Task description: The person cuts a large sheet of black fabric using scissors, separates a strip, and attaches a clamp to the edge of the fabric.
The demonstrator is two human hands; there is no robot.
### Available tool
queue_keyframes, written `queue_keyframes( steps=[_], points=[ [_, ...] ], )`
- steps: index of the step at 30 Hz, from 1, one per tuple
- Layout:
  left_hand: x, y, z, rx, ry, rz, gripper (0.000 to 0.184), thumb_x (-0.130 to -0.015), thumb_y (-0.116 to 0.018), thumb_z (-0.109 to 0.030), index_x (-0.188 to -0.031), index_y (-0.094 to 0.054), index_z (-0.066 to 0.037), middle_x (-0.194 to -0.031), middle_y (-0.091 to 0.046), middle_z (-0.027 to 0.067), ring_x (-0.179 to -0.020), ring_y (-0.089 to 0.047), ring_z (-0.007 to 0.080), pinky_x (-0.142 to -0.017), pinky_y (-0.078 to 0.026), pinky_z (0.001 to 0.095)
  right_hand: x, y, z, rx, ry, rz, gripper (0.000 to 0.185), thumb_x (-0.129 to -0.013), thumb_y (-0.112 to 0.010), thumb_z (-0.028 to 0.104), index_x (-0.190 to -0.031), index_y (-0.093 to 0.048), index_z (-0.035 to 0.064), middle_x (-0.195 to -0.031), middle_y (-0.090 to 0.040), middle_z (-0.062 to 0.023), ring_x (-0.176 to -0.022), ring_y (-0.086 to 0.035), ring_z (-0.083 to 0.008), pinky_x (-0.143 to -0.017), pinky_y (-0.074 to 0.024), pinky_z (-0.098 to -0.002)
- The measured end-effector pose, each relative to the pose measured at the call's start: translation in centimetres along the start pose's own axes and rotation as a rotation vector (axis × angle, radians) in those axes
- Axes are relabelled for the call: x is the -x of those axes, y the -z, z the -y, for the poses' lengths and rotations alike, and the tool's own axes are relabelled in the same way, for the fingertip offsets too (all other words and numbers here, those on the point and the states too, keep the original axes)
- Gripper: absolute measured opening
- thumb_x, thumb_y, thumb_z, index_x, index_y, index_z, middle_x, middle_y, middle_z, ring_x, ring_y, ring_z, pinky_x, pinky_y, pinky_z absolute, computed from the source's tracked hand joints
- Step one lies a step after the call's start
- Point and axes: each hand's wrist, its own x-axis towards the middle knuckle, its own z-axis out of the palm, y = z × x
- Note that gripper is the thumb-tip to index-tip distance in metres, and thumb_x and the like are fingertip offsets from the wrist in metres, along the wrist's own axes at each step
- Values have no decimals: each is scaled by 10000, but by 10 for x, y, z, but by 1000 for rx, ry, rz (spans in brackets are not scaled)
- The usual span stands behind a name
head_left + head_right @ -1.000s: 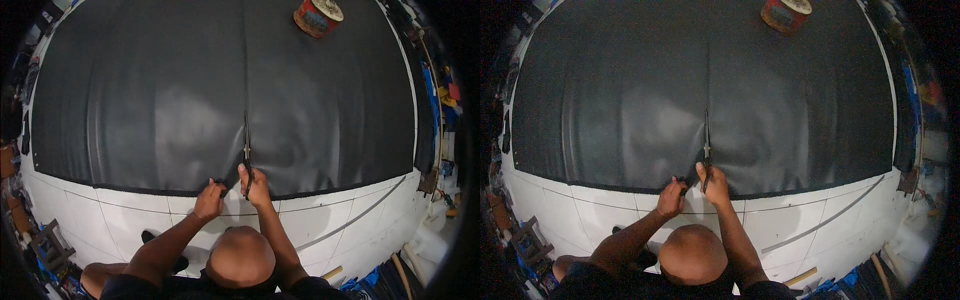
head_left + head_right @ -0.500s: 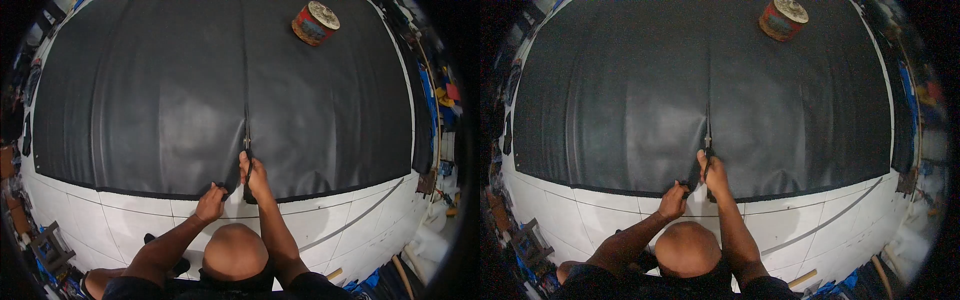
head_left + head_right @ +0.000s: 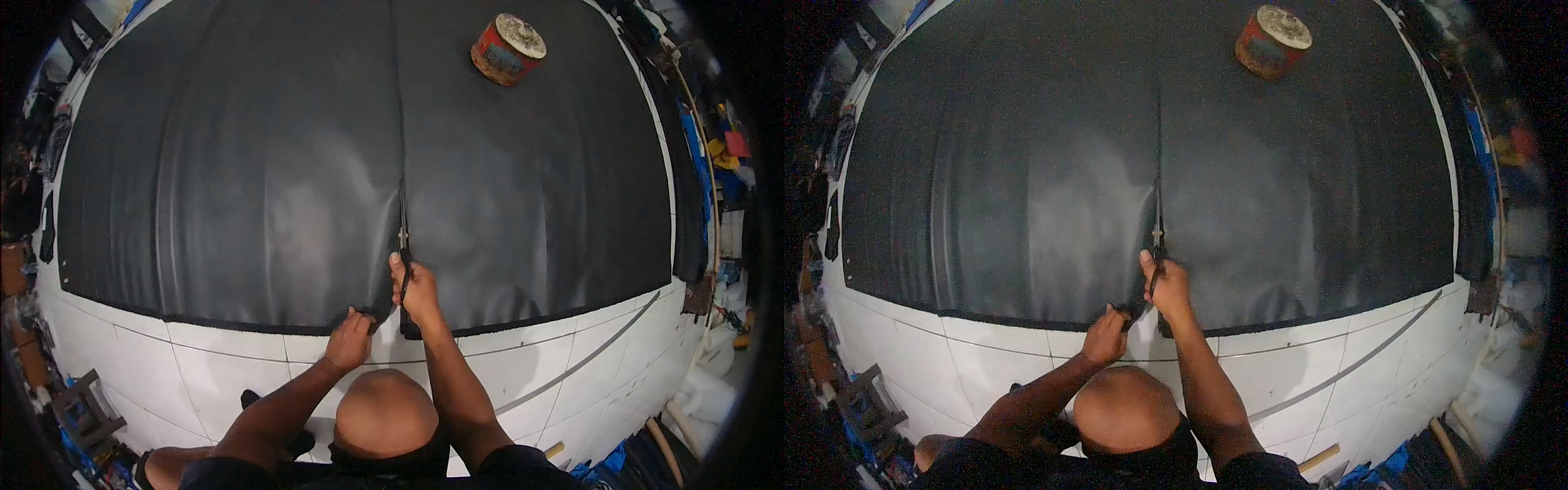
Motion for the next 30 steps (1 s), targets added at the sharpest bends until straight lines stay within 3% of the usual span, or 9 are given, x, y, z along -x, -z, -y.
queue_keyframes(
  steps=[6,13,15,21,24,26,27,30],
  points=[
    [-1,-2,1,-27,-52,-65,308,-718,-555,41,-1021,-560,-14,-879,-564,175,-871,-606,397,-1057,-408,488,-24,-3,24,34,33,51,575,-846,-625,635,-791,-547,67,-570,-467,15,-466,-463,-93,-449,-386,-244],
    [0,-8,7,-39,-87,-49,272,-733,-554,42,-999,-569,-11,-909,-596,168,-886,-613,385,-1067,-402,482,-41,-6,19,-68,94,41,525,-841,-681,566,-742,-546,68,-553,-464,12,-436,-437,-97,-415,-360,-250],
    [1,-11,9,-50,-92,-48,272,-737,-556,37,-1004,-566,-12,-911,-595,170,-892,-613,384,-1064,-405,485,-40,-10,18,-87,18,7,494,-863,-685,503,-651,-484,103,-524,-438,11,-420,-434,-111,-400,-373,-274],
    [-2,-5,2,-64,-36,28,251,-764,-570,0,-1013,-555,-23,-934,-591,173,-909,-612,397,-1042,-422,490,-35,-5,27,-96,16,29,476,-862,-683,504,-681,-530,92,-537,-462,-9,-430,-452,-117,-404,-377,-274],
    [-6,1,-7,-139,-41,131,292,-788,-611,-86,-1070,-549,-34,-1016,-569,185,-977,-591,418,-1014,-444,495,-27,2,46,-120,-23,125,525,-855,-652,575,-734,-547,75,-561,-476,-6,-448,-467,-119,-426,-386,-272],
    [-12,8,-29,-266,22,183,434,-816,-649,-232,-1190,-519,-55,-1133,-511,210,-1059,-548,442,-996,-445,531,-29,6,49,-94,-67,177,568,-842,-640,620,-784,-555,62,-574,-477,3,-457,-473,-114,-436,-390,-264],
    [-13,9,-32,-243,18,201,597,-820,-662,-372,-1310,-465,-95,-1205,-456,217,-1128,-496,449,-1016,-398,583,-31,9,45,-95,-38,207,580,-844,-620,640,-790,-552,67,-578,-479,3,-460,-475,-115,-444,-390,-262],
    [-23,6,-42,-346,0,273,717,-867,-605,-458,-1466,-349,-157,-1281,-446,216,-1157,-472,394,-1050,-309,630,-37,10,36,-78,3,225,588,-847,-597,660,-801,-546,76,-581,-480,5,-463,-474,-112,-454,-389,-258]
  ],
)
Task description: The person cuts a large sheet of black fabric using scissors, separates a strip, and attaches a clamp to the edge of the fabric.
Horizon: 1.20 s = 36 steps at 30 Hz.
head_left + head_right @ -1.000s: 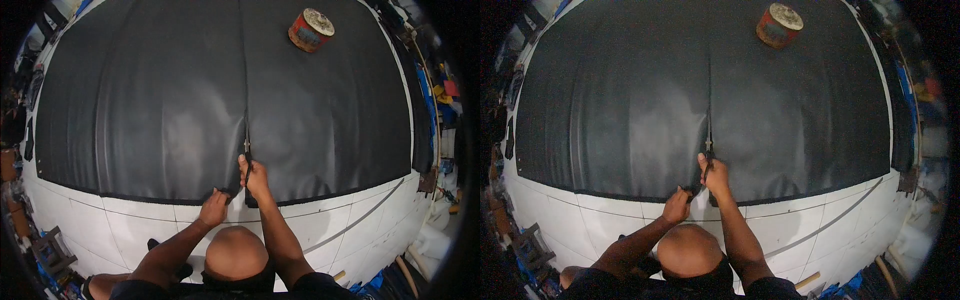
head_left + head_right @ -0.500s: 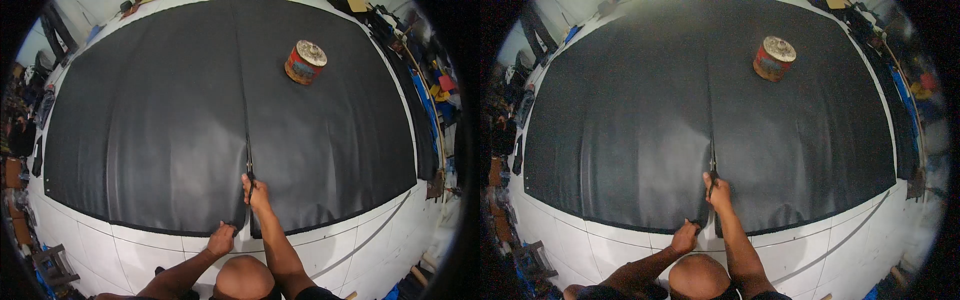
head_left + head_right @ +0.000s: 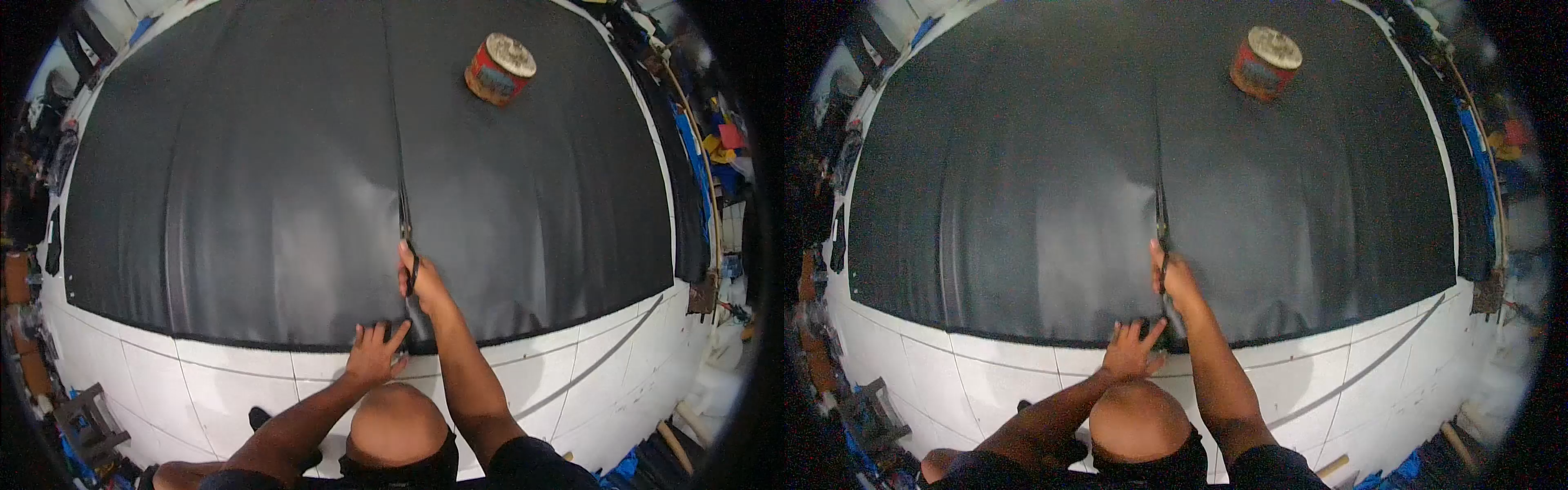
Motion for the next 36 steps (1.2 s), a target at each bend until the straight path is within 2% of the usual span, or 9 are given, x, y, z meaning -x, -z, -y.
queue_keyframes(
  steps=[2,5,7,20,22,27,29,32,36],
  points=[
    [0,-14,-3,-40,11,47,731,-879,-587,-478,-1484,-327,-161,-1305,-438,218,-1157,-472,382,-1048,-302,641,4,-9,-1,19,4,-47,561,-854,-605,640,-810,-540,84,-579,-478,13,-466,-471,-103,-454,-388,-257],
    [1,-34,-5,-128,23,-43,733,-886,-582,-484,-1490,-320,-161,-1329,-431,217,-1155,-473,367,-1054,-267,662,0,-12,-4,39,15,-92,541,-858,-618,616,-802,-534,85,-579,-474,16,-466,-465,-98,-449,-383,-252],
    [0,-38,-7,-122,63,32,764,-896,-569,-506,-1514,-253,-187,-1389,-393,250,-1232,-425,418,-1094,-185,667,-8,-9,-7,39,26,-82,535,-858,-625,609,-800,-532,85,-579,-474,17,-470,-469,-94,-448,-383,-247],
    [0,-37,-7,-100,81,87,795,-885,-573,-525,-1520,-243,-178,-1430,-358,248,-1253,-414,417,-1110,-160,653,-43,-20,2,75,51,-205,499,-852,-672,553,-719,-524,95,-553,-448,24,-436,-440,-91,-416,-360,-240],
    [2,-40,-6,-160,44,-20,782,-888,-557,-537,-1515,-270,-169,-1378,-403,204,-1180,-444,367,-1074,-200,668,-42,-17,6,63,57,-209,492,-853,-680,537,-709,-526,93,-553,-450,22,-437,-440,-93,-418,-363,-244],
    [0,-37,-7,-170,46,25,797,-883,-563,-543,-1517,-267,-161,-1381,-402,216,-1184,-439,386,-1066,-215,672,-41,-14,3,121,125,-208,466,-855,-697,500,-712,-538,86,-556,-462,12,-450,-449,-97,-425,-376,-256],
    [-1,-37,-5,-168,47,24,801,-883,-563,-544,-1518,-263,-158,-1384,-399,221,-1186,-437,393,-1062,-218,677,-38,-16,10,149,85,-179,503,-853,-674,549,-719,-536,84,-564,-473,6,-461,-462,-97,-433,-389,-261],
    [-4,-35,-5,-95,94,160,843,-862,-594,-548,-1527,-225,-184,-1435,-346,243,-1261,-396,415,-1110,-139,657,-46,-19,37,85,108,-165,556,-842,-642,618,-723,-526,87,-572,-475,5,-465,-461,-96,-439,-395,-257],
    [-2,-42,-2,-112,73,105,855,-854,-609,-540,-1528,-221,-186,-1427,-348,255,-1268,-386,425,-1102,-143,669,-67,-24,47,128,104,-166,593,-833,-613,666,-723,-514,92,-576,-472,6,-467,-461,-99,-444,-399,-256]
  ],
)
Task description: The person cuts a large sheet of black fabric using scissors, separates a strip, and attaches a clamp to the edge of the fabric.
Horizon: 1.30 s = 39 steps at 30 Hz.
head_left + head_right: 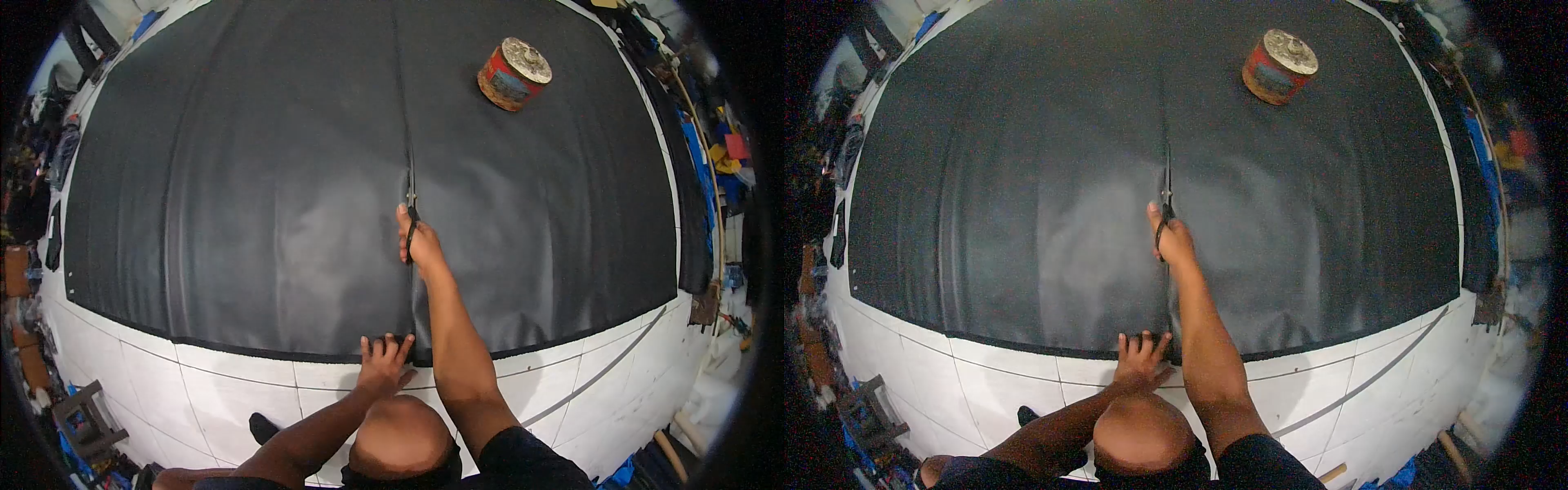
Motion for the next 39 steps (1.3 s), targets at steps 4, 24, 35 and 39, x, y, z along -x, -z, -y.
queue_keyframes(
  steps=[4,24,35,39],
  points=[
    [3,5,-1,34,-24,-10,874,-834,-637,-529,-1522,-233,-174,-1408,-368,265,-1256,-393,447,-1088,-157,683,-8,0,-4,-6,-22,0,547,-822,-673,610,-713,-508,99,-557,-456,10,-445,-449,-98,-429,-387,-258],
    [1,-2,1,37,-32,-59,870,-826,-644,-537,-1512,-267,-158,-1392,-384,281,-1230,-418,446,-1078,-173,687,-5,16,9,22,-47,133,631,-815,-596,705,-820,-517,79,-599,-467,9,-518,-490,-108,-490,-423,-268],
    [2,3,0,25,-41,-72,905,-800,-672,-533,-1513,-259,-160,-1378,-392,286,-1208,-432,462,-1067,-193,693,-21,9,14,117,3,-27,509,-849,-673,550,-658,-497,112,-530,-444,16,-438,-451,-99,-423,-377,-261],
    [-1,0,0,16,-39,-63,898,-806,-661,-542,-1513,-258,-162,-1378,-386,285,-1222,-424,464,-1064,-202,694,-27,9,4,96,58,-56,502,-845,-688,531,-642,-499,113,-531,-447,13,-452,-464,-102,-427,-383,-266]
  ],
)
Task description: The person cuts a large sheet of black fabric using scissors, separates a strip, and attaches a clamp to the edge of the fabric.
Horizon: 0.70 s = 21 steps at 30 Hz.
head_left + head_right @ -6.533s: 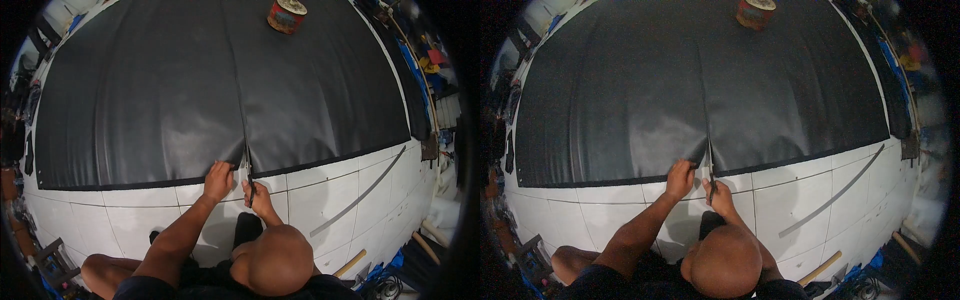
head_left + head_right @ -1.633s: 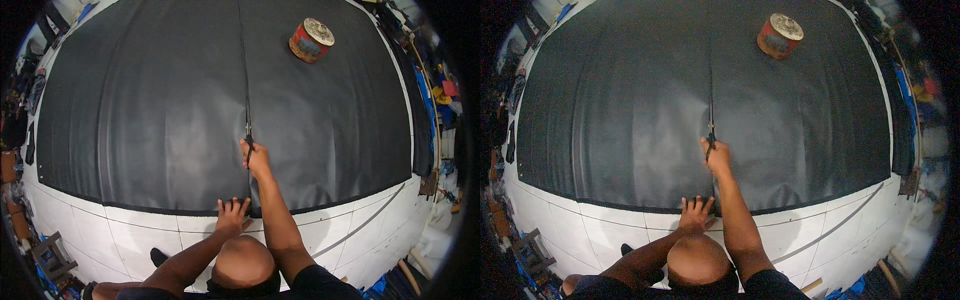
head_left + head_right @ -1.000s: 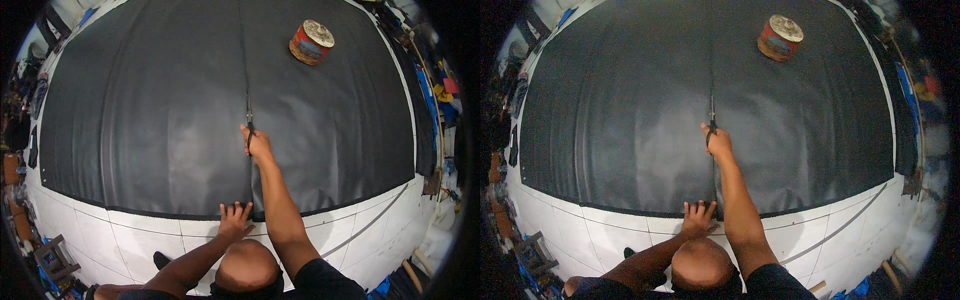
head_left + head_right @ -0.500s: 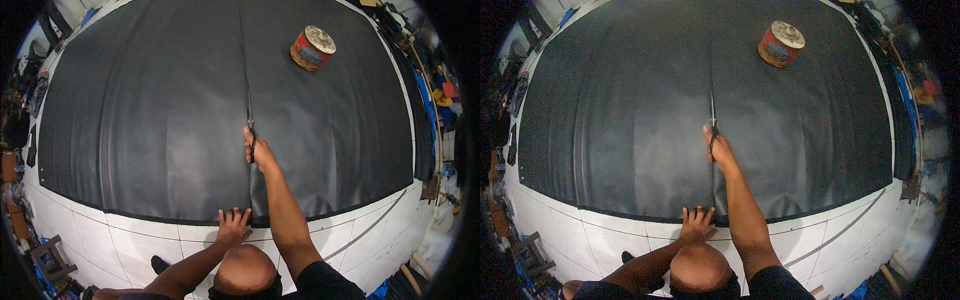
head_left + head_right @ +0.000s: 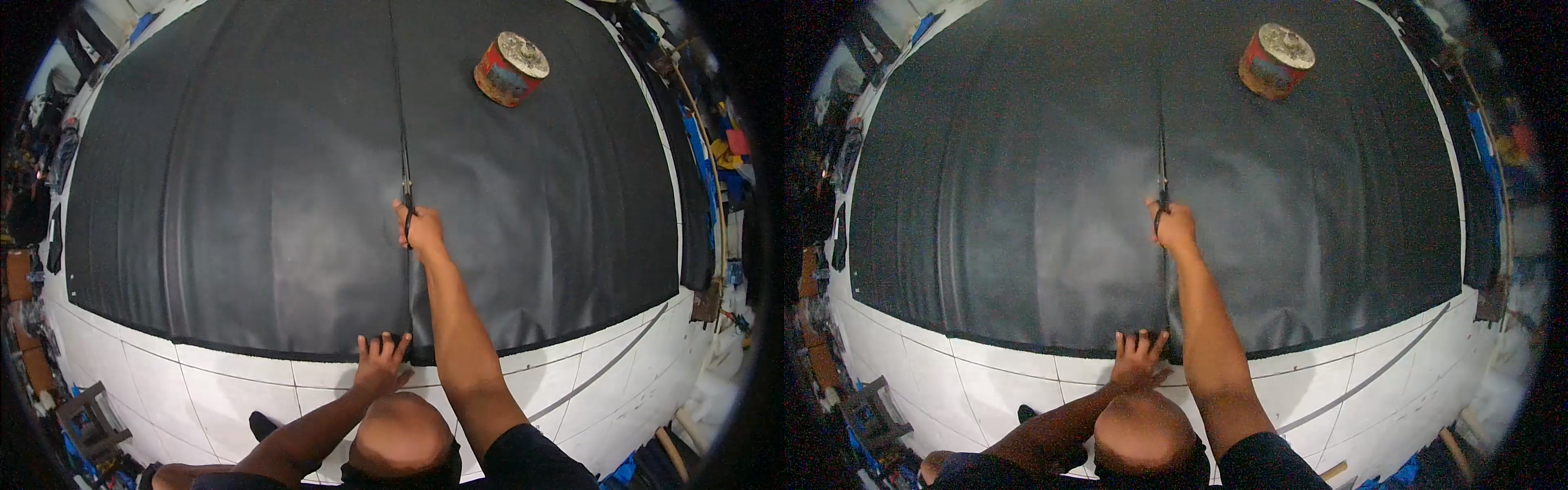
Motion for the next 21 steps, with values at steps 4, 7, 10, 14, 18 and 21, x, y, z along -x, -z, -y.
queue_keyframes(
  steps=[4,7,10,14,18,21],
  points=[
    [0,-3,2,-7,14,36,882,-820,-647,-545,-1513,-257,-163,-1380,-380,279,-1252,-404,457,-1075,-188,691,4,2,14,-12,-29,80,563,-820,-664,618,-702,-523,86,-560,-464,2,-473,-492,-108,-442,-412,-267],
    [2,0,2,10,8,50,877,-826,-641,-545,-1513,-253,-164,-1386,-377,276,-1260,-398,454,-1082,-174,690,-9,1,23,-21,-36,83,619,-799,-644,677,-746,-532,71,-582,-477,-3,-478,-501,-112,-454,-430,-267],
    [2,-2,2,25,9,40,879,-820,-646,-543,-1511,-259,-162,-1386,-379,279,-1256,-403,453,-1081,-173,693,-25,-3,31,5,-29,87,647,-790,-632,703,-766,-539,63,-598,-485,-3,-479,-502,-112,-456,-438,-266],
    [4,-3,1,25,5,27,901,-798,-667,-540,-1506,-267,-153,-1377,-388,285,-1240,-413,454,-1072,-182,699,-35,-7,32,-118,-68,103,616,-800,-652,666,-767,-548,59,-590,-484,2,-472,-501,-109,-439,-427,-267],
    [1,-1,4,17,-20,-21,930,-775,-689,-539,-1504,-270,-143,-1359,-402,288,-1210,-428,456,-1058,-194,707,-45,-11,20,-37,2,26,574,-805,-682,616,-749,-547,61,-574,-483,2,-459,-494,-111,-430,-417,-271],
    [2,-1,2,6,-31,-28,931,-773,-691,-539,-1503,-272,-140,-1345,-410,285,-1187,-440,461,-1046,-206,711,-44,-10,19,32,46,-23,607,-849,-638,591,-605,-515,49,-531,-493,-48,-453,-526,-175,-419,-410,-327]
  ],
)
